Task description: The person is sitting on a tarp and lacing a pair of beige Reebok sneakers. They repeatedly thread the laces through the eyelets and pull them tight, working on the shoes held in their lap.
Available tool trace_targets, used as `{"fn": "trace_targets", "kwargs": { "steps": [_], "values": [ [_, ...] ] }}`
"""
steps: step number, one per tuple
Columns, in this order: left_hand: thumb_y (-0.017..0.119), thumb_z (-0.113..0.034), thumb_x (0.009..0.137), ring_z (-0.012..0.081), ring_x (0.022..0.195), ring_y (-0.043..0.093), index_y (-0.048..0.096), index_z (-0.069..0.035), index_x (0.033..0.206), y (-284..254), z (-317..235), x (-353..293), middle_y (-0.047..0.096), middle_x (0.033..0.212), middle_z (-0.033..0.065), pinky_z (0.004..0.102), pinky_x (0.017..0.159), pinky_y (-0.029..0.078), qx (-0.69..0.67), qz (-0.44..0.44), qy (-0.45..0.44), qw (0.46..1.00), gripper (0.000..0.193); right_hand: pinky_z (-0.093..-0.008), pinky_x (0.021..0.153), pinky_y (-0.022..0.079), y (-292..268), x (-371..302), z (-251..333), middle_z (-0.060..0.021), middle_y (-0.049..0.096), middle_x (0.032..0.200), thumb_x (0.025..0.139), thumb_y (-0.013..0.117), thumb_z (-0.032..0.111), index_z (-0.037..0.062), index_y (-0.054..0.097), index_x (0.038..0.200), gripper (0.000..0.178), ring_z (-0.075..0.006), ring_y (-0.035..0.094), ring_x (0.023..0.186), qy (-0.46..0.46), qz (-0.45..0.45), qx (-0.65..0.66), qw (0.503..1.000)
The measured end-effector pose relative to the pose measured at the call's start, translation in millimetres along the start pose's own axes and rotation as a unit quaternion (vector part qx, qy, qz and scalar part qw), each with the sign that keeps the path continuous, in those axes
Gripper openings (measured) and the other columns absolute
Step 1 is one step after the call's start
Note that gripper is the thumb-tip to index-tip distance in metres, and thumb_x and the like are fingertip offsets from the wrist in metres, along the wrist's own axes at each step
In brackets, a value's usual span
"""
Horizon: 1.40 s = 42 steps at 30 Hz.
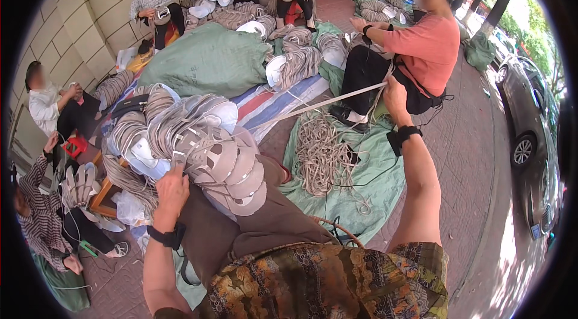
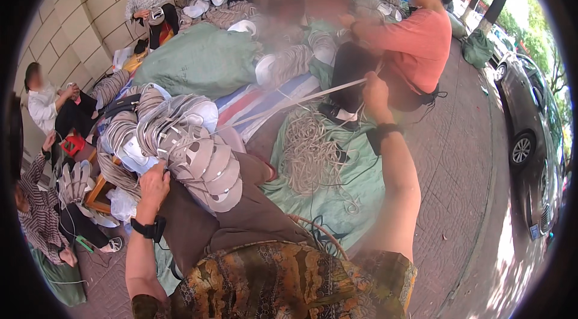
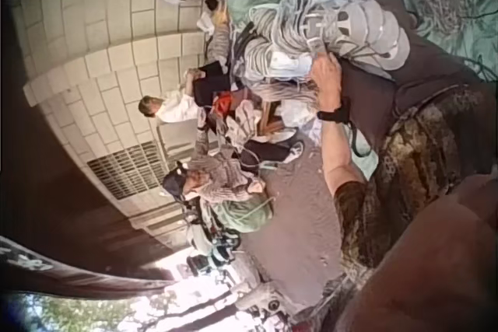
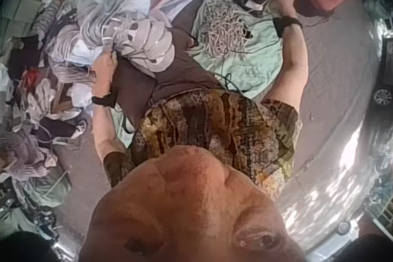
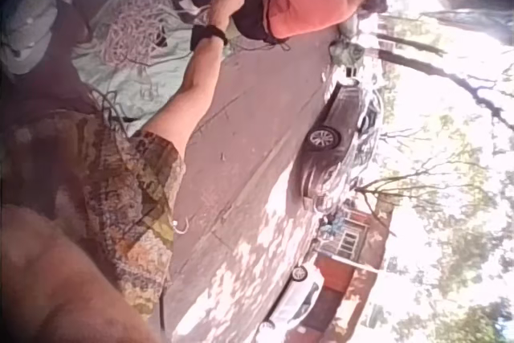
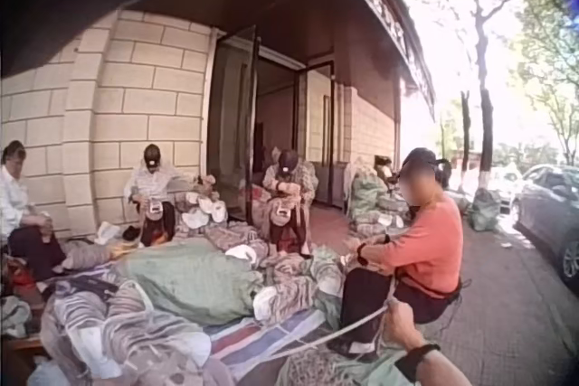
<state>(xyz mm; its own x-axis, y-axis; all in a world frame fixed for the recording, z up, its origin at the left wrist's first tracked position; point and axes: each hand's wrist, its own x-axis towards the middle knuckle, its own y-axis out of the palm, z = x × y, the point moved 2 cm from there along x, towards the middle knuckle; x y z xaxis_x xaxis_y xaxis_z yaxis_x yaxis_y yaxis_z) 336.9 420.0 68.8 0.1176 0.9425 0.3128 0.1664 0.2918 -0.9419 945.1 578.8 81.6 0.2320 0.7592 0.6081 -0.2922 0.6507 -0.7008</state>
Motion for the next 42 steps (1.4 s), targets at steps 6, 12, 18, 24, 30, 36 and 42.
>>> {"fn": "trace_targets", "kwargs": {
  "steps": [6,12,18,24,30,36,42],
  "values": [
    [0.055,-0.003,0.081,0.0303,0.072,0.061,0.056,-0.004,0.085,16.0,11.8,-12.3,0.058,0.071,0.0136,0.0413,0.062,0.049,0.07,-0.032,0.082,0.994,0.004,-0.0466,0.072,0.048,13.3,-21.9,-40.6,-0.0228,0.065,0.085,0.083,0.049,0.01,0.0046,0.062,0.096,0.019,-0.0414,0.063,0.084,0.046,0.034,0.021,0.998],
    [0.054,0.002,0.078,0.0335,0.065,0.06,0.055,-0.002,0.089,2.0,42.6,-49.2,0.057,0.067,0.016,0.0418,0.057,0.048,0.063,-0.025,0.033,0.997,0.012,-0.0244,0.05,0.047,69.9,-51.1,-41.3,-0.0044,0.062,0.071,0.091,0.045,0.001,0.0031,0.057,0.103,0.017,-0.0096,0.057,0.057,0.057,0.061,0.188,0.979],
    [0.049,0.005,0.081,0.0384,0.065,0.061,0.053,0.0,0.09,-7.8,119.8,-107.6,0.058,0.067,0.0205,0.0461,0.056,0.047,0.139,0.042,-0.078,0.986,0.011,-0.0213,0.056,0.047,111.5,-72.0,88.4,-0.0025,0.063,0.077,0.093,0.048,0.004,0.0044,0.055,0.099,0.009,-0.0081,0.061,0.068,0.057,0.237,0.39,0.888],
    [0.047,0.001,0.085,0.0428,0.069,0.06,0.051,0.001,0.091,-0.3,164.4,-171.2,0.058,0.073,0.0253,0.0495,0.058,0.046,0.142,0.048,-0.154,0.977,0.008,-0.0214,0.06,0.046,127.2,-86.9,224.3,0.0016,0.059,0.075,0.09,0.061,0.01,0.0014,0.062,0.089,0.008,-0.0051,0.056,0.069,-0.009,0.328,0.505,0.798],
    [0.048,-0.003,0.087,0.0441,0.065,0.06,0.055,0.002,0.099,20.6,196.5,-239.7,0.059,0.07,0.0253,0.0516,0.055,0.045,0.139,0.091,-0.209,0.964,0.015,-0.0222,0.063,0.045,124.6,-90.5,334.5,0.0014,0.06,0.075,0.087,0.063,0.008,0.0007,0.064,0.087,0.007,-0.0052,0.054,0.07,-0.078,0.375,0.619,0.685],
    [0.046,-0.004,0.086,0.044,0.067,0.061,0.057,0.001,0.095,56.0,214.2,-278.3,0.06,0.072,0.0269,0.0518,0.056,0.045,0.113,0.064,-0.251,0.959,0.014,-0.0243,0.057,0.044,134.2,-100.9,390.0,0.0001,0.058,0.067,0.082,0.063,0.004,0.0007,0.065,0.084,0.004,-0.0067,0.051,0.062,-0.106,0.413,0.62,0.658],
    [0.046,-0.005,0.087,0.0449,0.068,0.06,0.056,0.001,0.088,65.5,218.2,-289.5,0.059,0.07,0.027,0.0524,0.056,0.043,0.094,0.078,-0.286,0.95,0.012,-0.0233,0.067,0.047,140.6,-94.9,396.2,0.0002,0.064,0.075,0.085,0.063,0.004,0.001,0.066,0.086,0.004,-0.005,0.056,0.073,-0.107,0.477,0.577,0.655]
  ]
}}
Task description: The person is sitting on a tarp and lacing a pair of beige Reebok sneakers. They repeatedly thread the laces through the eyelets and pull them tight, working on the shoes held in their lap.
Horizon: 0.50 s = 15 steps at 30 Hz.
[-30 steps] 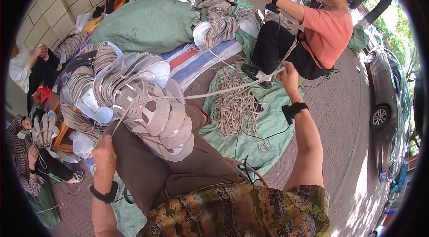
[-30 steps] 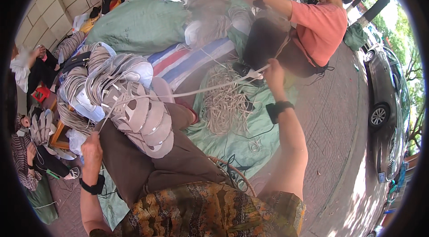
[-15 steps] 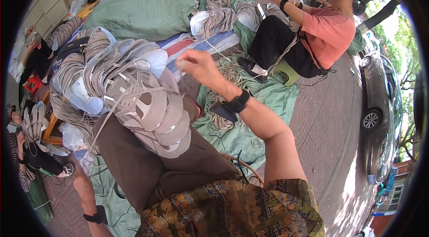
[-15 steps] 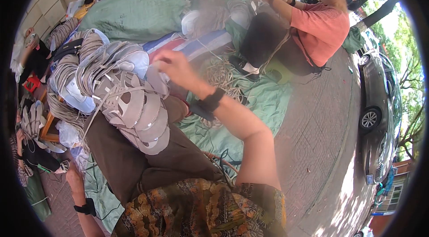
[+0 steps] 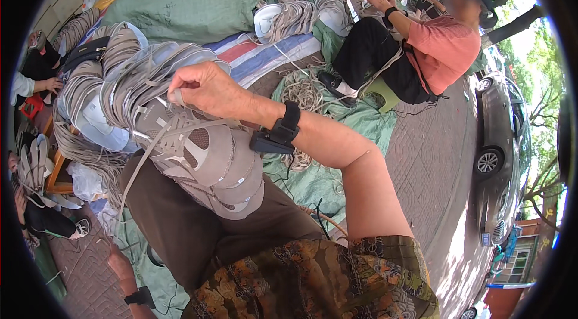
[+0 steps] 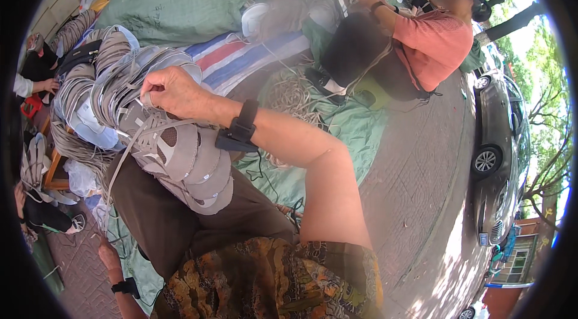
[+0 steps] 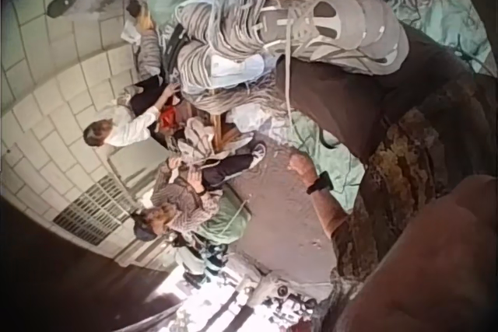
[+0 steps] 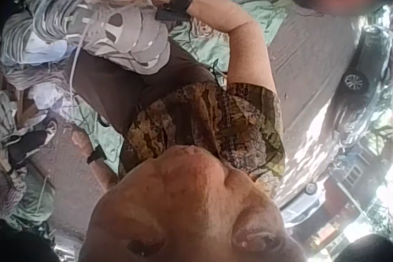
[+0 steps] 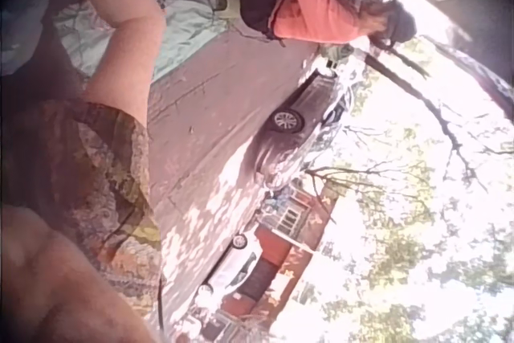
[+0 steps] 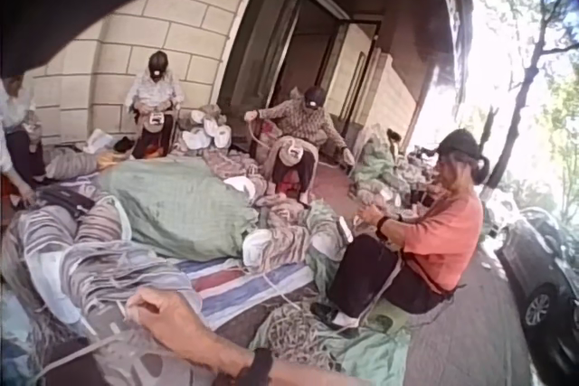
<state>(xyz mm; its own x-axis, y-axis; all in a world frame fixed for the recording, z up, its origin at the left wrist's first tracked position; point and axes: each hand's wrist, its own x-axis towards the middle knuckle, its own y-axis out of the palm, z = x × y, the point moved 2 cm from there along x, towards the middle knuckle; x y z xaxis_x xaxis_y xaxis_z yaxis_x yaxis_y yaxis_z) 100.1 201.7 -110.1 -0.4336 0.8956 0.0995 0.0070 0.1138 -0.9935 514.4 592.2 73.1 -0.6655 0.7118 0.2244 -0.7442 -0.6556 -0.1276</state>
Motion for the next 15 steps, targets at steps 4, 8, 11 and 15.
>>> {"fn": "trace_targets", "kwargs": {
  "steps": [4,8,11,15],
  "values": [
    [0.045,-0.004,0.087,0.046,0.069,0.059,0.055,0.002,0.086,15.7,19.8,-8.1,0.058,0.069,0.0276,0.0523,0.056,0.042,-0.021,-0.005,0.003,1.0,0.011,-0.0236,0.065,0.047,-1.1,7.9,-9.9,-0.0006,0.064,0.074,0.084,0.064,0.004,0.0014,0.066,0.086,0.004,-0.0054,0.056,0.071,-0.012,0.018,-0.049,0.999],
    [0.045,-0.003,0.087,0.0464,0.071,0.059,0.053,0.002,0.085,22.4,19.6,-10.8,0.058,0.072,0.0286,0.0519,0.057,0.042,-0.031,0.007,-0.007,0.999,0.011,-0.0285,0.059,0.045,-2.1,7.7,-14.1,-0.0057,0.062,0.068,0.079,0.064,0.006,0.004,0.067,0.084,0.006,-0.0119,0.056,0.063,-0.035,0.012,-0.105,0.994],
    [0.045,-0.002,0.087,0.0453,0.073,0.06,0.055,0.003,0.085,19.8,11.5,-16.8,0.059,0.074,0.0279,0.0512,0.058,0.043,-0.019,0.037,-0.034,0.999,0.012,-0.0267,0.061,0.046,-0.2,8.5,-16.8,-0.004,0.063,0.07,0.082,0.063,0.005,0.0032,0.066,0.085,0.005,-0.0099,0.056,0.066,-0.043,0.033,-0.139,0.989],
    [0.045,-0.003,0.088,0.0429,0.074,0.061,0.061,0.003,0.092,38.1,37.1,-34.1,0.063,0.081,0.025,0.0489,0.064,0.047,0.012,0.068,-0.089,0.994,0.017,-0.0252,0.065,0.047,0.5,14.6,-37.5,-0.0027,0.063,0.073,0.084,0.062,0.005,0.0031,0.066,0.087,0.005,-0.009,0.057,0.071,-0.108,0.052,-0.141,0.983]
  ]
}}
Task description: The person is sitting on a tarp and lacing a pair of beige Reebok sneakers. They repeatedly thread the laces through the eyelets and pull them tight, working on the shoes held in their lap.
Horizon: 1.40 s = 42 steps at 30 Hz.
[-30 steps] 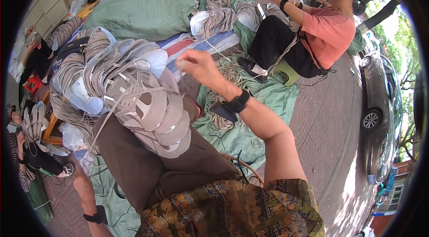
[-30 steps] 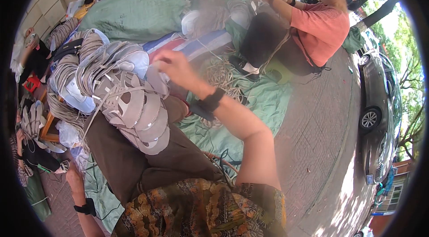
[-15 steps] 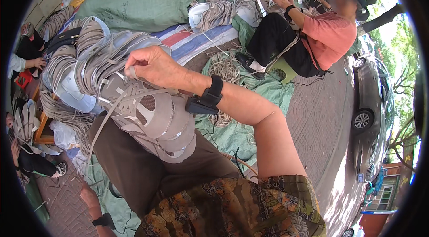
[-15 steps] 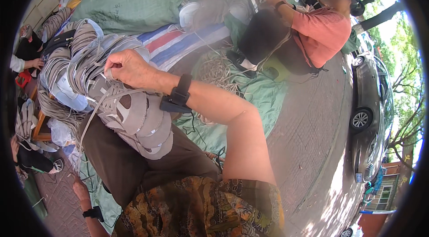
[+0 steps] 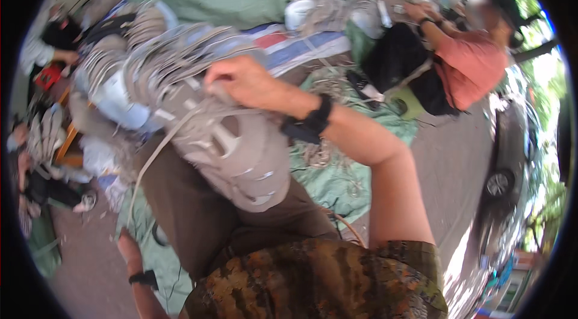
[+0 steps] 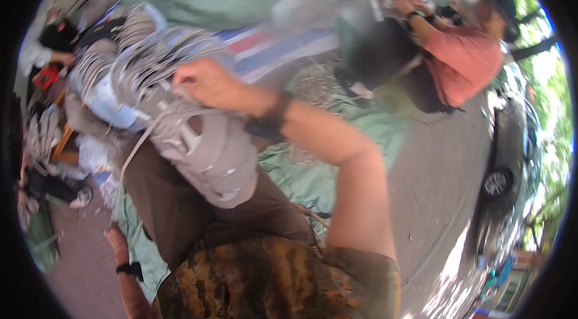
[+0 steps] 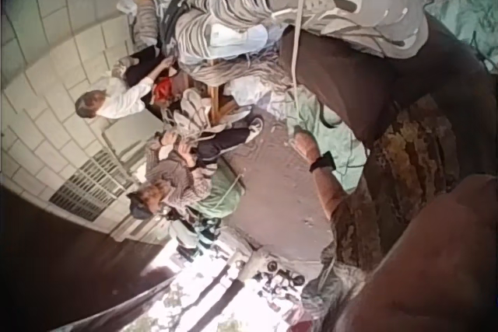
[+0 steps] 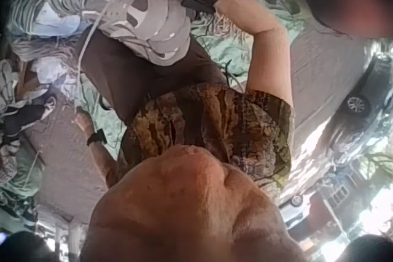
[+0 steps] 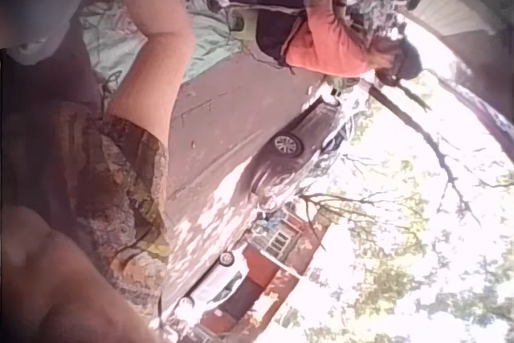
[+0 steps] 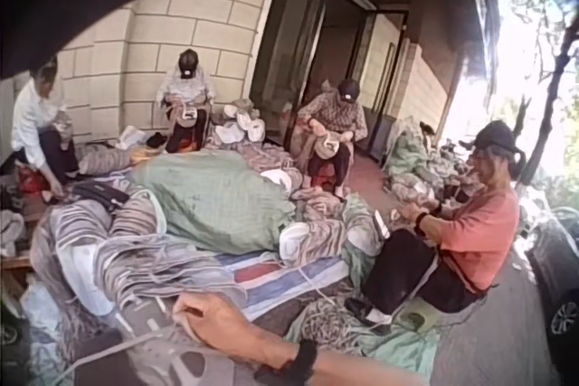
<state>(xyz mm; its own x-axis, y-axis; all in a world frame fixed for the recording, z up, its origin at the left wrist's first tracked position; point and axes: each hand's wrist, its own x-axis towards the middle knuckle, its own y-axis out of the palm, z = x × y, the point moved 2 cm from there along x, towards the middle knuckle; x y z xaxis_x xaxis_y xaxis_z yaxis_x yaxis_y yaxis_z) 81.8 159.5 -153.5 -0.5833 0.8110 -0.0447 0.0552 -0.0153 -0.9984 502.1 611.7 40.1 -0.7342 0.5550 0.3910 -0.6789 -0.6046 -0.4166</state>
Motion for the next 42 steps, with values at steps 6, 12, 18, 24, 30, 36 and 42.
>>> {"fn": "trace_targets", "kwargs": {
  "steps": [6,12,18,24,30,36,42],
  "values": [
    [0.049,0.0,0.081,0.0455,0.074,0.059,0.056,-0.002,0.085,-19.8,-20.8,0.0,0.06,0.075,0.0236,0.0528,0.061,0.044,0.028,-0.005,0.008,1.0,0.008,-0.0266,0.067,0.046,-18.9,-15.6,8.1,-0.0014,0.061,0.077,0.086,0.06,0.008,0.0032,0.064,0.091,0.008,-0.0086,0.053,0.072,0.147,0.034,-0.015,0.988],
    [0.049,0.0,0.081,0.0449,0.075,0.06,0.054,-0.004,0.084,-15.5,-19.2,-11.5,0.062,0.075,0.0235,0.0529,0.062,0.045,-0.007,-0.019,-0.039,0.999,0.007,-0.0257,0.067,0.045,-7.0,-7.5,24.2,0.0007,0.059,0.075,0.087,0.063,0.011,0.0026,0.063,0.09,0.009,-0.008,0.052,0.073,0.124,0.005,0.039,0.991],
    [0.049,-0.001,0.081,0.0439,0.076,0.062,0.054,-0.004,0.084,2.0,-11.8,-16.0,0.063,0.077,0.0233,0.0522,0.064,0.046,0.002,-0.001,-0.06,0.998,0.007,-0.0268,0.07,0.045,-9.0,-3.7,25.5,-0.0048,0.062,0.077,0.087,0.061,0.007,0.0021,0.061,0.09,0.006,-0.0121,0.054,0.073,0.055,0.011,-0.093,0.994],
    [0.049,-0.002,0.082,0.0441,0.078,0.062,0.055,-0.003,0.083,9.1,-2.7,-23.1,0.063,0.079,0.0236,0.052,0.065,0.047,-0.002,0.008,-0.075,0.997,0.007,-0.0292,0.069,0.046,-5.6,-5.0,22.6,-0.0089,0.063,0.078,0.085,0.06,0.005,0.0033,0.061,0.09,0.005,-0.0192,0.056,0.071,0.087,-0.002,-0.057,0.995],
    [0.05,-0.005,0.084,0.044,0.078,0.061,0.058,-0.003,0.085,9.1,2.8,-27.6,0.063,0.079,0.024,0.0521,0.066,0.046,-0.01,0.012,-0.108,0.994,0.008,-0.0339,0.068,0.047,-5.7,-3.9,28.8,-0.0128,0.063,0.082,0.083,0.059,0.003,0.0031,0.059,0.089,0.006,-0.0295,0.06,0.075,0.039,0.012,-0.159,0.986],
    [0.05,-0.009,0.086,0.042,0.072,0.062,0.059,-0.004,0.088,-18.5,-26.6,-14.3,0.063,0.074,0.022,0.0493,0.064,0.046,-0.11,-0.076,-0.087,0.987,0.01,-0.0435,0.065,0.048,-0.9,-2.2,36.5,-0.0152,0.061,0.08,0.08,0.057,-0.001,0.0044,0.058,0.088,0.01,-0.0379,0.059,0.075,-0.107,-0.008,-0.271,0.956],
    [0.053,-0.008,0.088,0.017,0.065,0.061,0.061,-0.004,0.093,-106.3,-123.1,25.2,0.064,0.072,0.0096,0.0302,0.06,0.047,-0.34,-0.113,-0.035,0.933,0.011,-0.0397,0.067,0.048,-5.3,3.3,42.0,-0.0141,0.061,0.081,0.077,0.054,-0.007,0.0023,0.055,0.087,0.013,-0.0347,0.061,0.077,-0.073,0.071,-0.314,0.944]
  ]
}}
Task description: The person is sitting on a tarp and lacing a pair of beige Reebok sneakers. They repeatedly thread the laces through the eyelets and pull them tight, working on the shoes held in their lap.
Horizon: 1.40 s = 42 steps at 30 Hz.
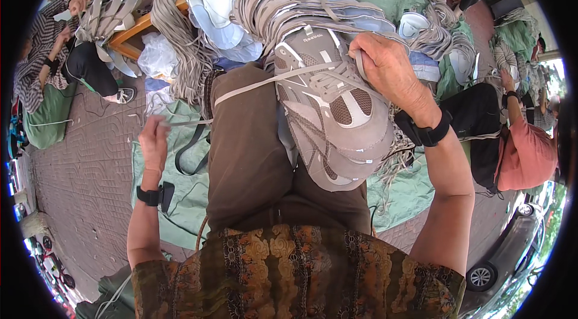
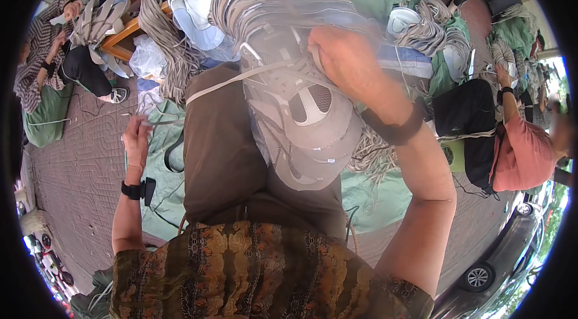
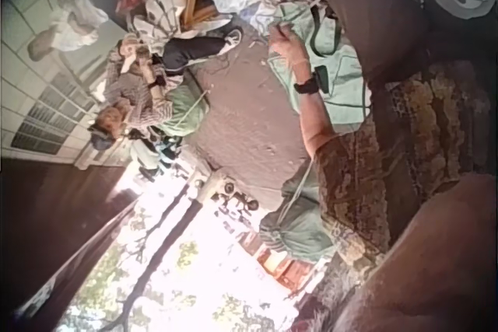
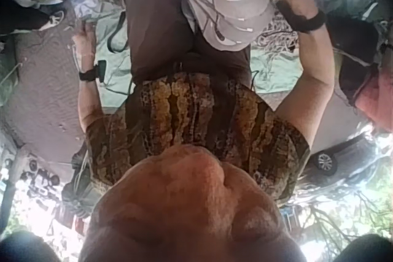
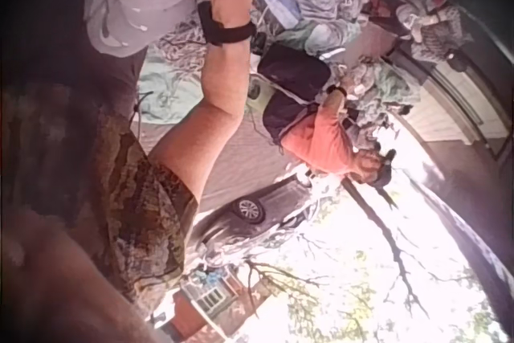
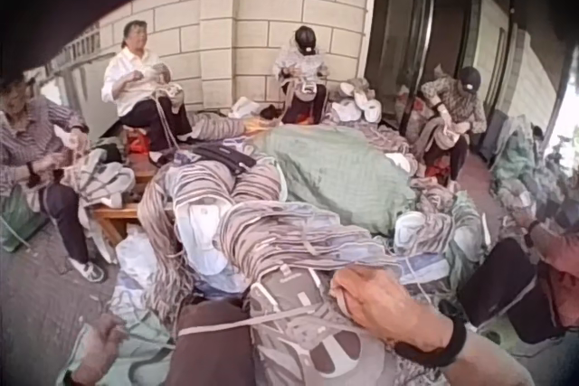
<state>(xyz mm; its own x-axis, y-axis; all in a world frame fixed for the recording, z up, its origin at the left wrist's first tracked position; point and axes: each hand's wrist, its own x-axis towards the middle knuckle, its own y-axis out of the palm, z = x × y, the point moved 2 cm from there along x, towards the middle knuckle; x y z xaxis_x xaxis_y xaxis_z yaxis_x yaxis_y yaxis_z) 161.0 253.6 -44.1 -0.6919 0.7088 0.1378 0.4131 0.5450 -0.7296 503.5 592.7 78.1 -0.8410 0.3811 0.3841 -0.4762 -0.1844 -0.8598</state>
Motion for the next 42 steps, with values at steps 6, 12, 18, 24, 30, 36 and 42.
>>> {"fn": "trace_targets", "kwargs": {
  "steps": [6,12,18,24,30,36,42],
  "values": [
    [0.058,-0.001,0.088,0.009,0.075,0.06,0.063,0.0,0.096,28.6,-144.9,23.4,0.066,0.083,0.004,0.0234,0.069,0.048,-0.157,0.013,0.151,0.976,0.01,-0.0452,0.063,0.047,-8.1,14.1,26.4,-0.0161,0.059,0.077,0.079,0.053,0.0,0.0028,0.056,0.087,0.009,-0.0382,0.059,0.072,-0.092,0.032,-0.111,0.989],
    [0.057,0.002,0.087,0.0101,0.07,0.061,0.062,-0.003,0.095,85.5,-230.1,34.3,0.066,0.077,0.0062,0.0246,0.067,0.049,-0.314,0.068,0.195,0.927,0.01,-0.0471,0.063,0.046,-5.8,20.8,17.1,-0.0198,0.061,0.077,0.081,0.051,0.002,0.0011,0.056,0.086,0.007,-0.0393,0.06,0.071,-0.042,0.066,-0.094,0.992],
    [0.056,0.0,0.087,0.0057,0.074,0.056,0.063,-0.005,0.098,121.0,-228.5,33.2,0.064,0.08,0.0008,0.0231,0.07,0.048,-0.254,0.158,0.135,0.945,0.014,-0.0451,0.061,0.045,2.2,7.3,9.5,-0.0201,0.061,0.075,0.081,0.054,0.002,0.001,0.056,0.086,0.006,-0.0401,0.058,0.069,0.003,0.018,-0.037,0.999],
    [0.054,0.001,0.087,0.0072,0.065,0.056,0.063,-0.004,0.097,118.5,-225.4,29.1,0.062,0.073,0.0026,0.0236,0.062,0.047,-0.281,0.164,0.128,0.937,0.014,-0.0383,0.065,0.045,4.6,2.0,-8.6,-0.0175,0.062,0.078,0.085,0.059,0.015,0.003,0.059,0.09,0.013,-0.036,0.06,0.072,0.132,0.061,0.12,0.982],
    [0.051,0.007,0.084,0.0123,0.059,0.058,0.06,-0.002,0.093,118.8,-235.3,35.7,0.059,0.065,0.0085,0.0252,0.058,0.047,-0.298,0.11,0.126,0.94,0.016,-0.0358,0.065,0.045,10.9,-0.5,-11.2,-0.016,0.06,0.075,0.086,0.061,0.015,0.0022,0.058,0.091,0.015,-0.0312,0.055,0.067,0.145,0.048,0.163,0.975],
    [0.051,0.007,0.084,0.0155,0.063,0.063,0.061,-0.002,0.092,103.2,-231.7,22.1,0.063,0.071,0.0111,0.0268,0.06,0.048,-0.274,0.118,0.159,0.941,0.015,-0.0207,0.061,0.036,13.3,-2.8,-12.8,0.0047,0.048,0.071,0.09,0.059,0.007,0.0024,0.054,0.087,0.007,-0.0038,0.039,0.069,0.115,0.032,0.181,0.976],
    [0.051,0.007,0.083,0.0259,0.067,0.064,0.062,-0.002,0.092,100.9,-230.6,20.2,0.064,0.077,0.0145,0.0306,0.063,0.05,-0.238,0.044,0.258,0.936,0.016,-0.0351,0.068,0.045,14.1,-6.3,-17.9,-0.0156,0.06,0.077,0.085,0.062,0.015,0.0014,0.058,0.093,0.016,-0.0277,0.054,0.069,0.165,0.048,0.169,0.97]
  ]
}}
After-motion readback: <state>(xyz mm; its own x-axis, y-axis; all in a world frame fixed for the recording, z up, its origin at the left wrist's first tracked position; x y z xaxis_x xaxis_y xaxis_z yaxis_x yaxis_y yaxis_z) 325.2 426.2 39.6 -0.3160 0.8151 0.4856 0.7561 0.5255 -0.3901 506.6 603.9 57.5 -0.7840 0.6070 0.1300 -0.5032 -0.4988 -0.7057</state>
